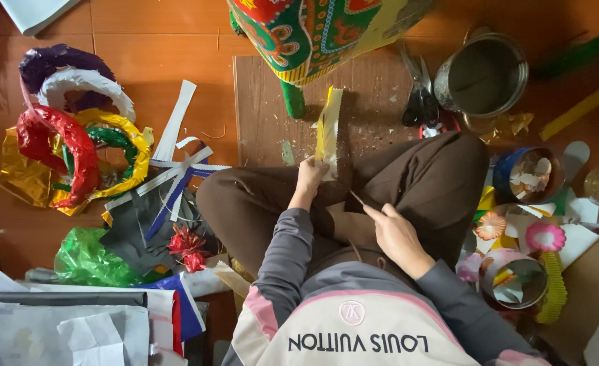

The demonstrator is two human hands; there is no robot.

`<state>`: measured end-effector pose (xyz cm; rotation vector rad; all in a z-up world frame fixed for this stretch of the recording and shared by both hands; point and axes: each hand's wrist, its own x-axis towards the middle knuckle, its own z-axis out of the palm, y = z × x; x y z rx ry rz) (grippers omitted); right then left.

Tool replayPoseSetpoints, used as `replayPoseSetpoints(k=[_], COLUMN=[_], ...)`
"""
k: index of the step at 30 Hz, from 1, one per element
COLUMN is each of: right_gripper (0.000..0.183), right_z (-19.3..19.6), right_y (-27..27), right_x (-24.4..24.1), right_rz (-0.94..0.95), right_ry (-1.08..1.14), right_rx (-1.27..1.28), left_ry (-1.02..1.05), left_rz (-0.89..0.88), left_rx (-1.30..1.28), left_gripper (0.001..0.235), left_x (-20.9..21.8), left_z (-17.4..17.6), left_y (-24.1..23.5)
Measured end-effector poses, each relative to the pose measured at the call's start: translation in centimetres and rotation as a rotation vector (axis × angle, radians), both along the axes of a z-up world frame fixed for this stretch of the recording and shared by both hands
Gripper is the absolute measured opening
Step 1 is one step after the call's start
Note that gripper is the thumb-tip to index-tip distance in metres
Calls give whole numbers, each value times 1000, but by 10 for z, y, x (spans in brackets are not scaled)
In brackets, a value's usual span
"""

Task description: Decorating paper horse figures with colorful paper cutouts and flowers

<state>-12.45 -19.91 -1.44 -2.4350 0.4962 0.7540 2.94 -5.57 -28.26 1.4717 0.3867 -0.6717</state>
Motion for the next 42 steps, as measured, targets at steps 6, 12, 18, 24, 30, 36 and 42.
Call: replayPoseSetpoints(k=[6, 12, 18, 24, 30, 36, 42], right_gripper=[45, 42, 24, 33, 39, 34, 38], right_z=[-17, 70, -62, -9, -30, 11, -36], right_y=[-2, -96, -244, -206, -159, -51, -10], right_x=[-6, 61, 93, 94, 73, 95, 101], right_rz=[-229, -459, -231, -466, -799, -466, -66], right_ry=[39, -397, -137, -310, -516, -389, -104], right_rx=[235, -166, -601, -276, 261, 290, 66], left_ry=[-4, 46, -3, -69, -20, -62, -72], left_rz=[29, -20, -26, 5, -67, -44, -75], left_rx=[-25, -34, 54, 176, 312, 285, 306], left_gripper=[35, 54, 47, 37, 32, 26, 27], left_x=[5, 2, 7, 7, 7, 7, 6], left_z=[43, 17, 16, -1, 10, 10, -7], left_y=[-1, -7, -2, 1, -4, -2, 0])
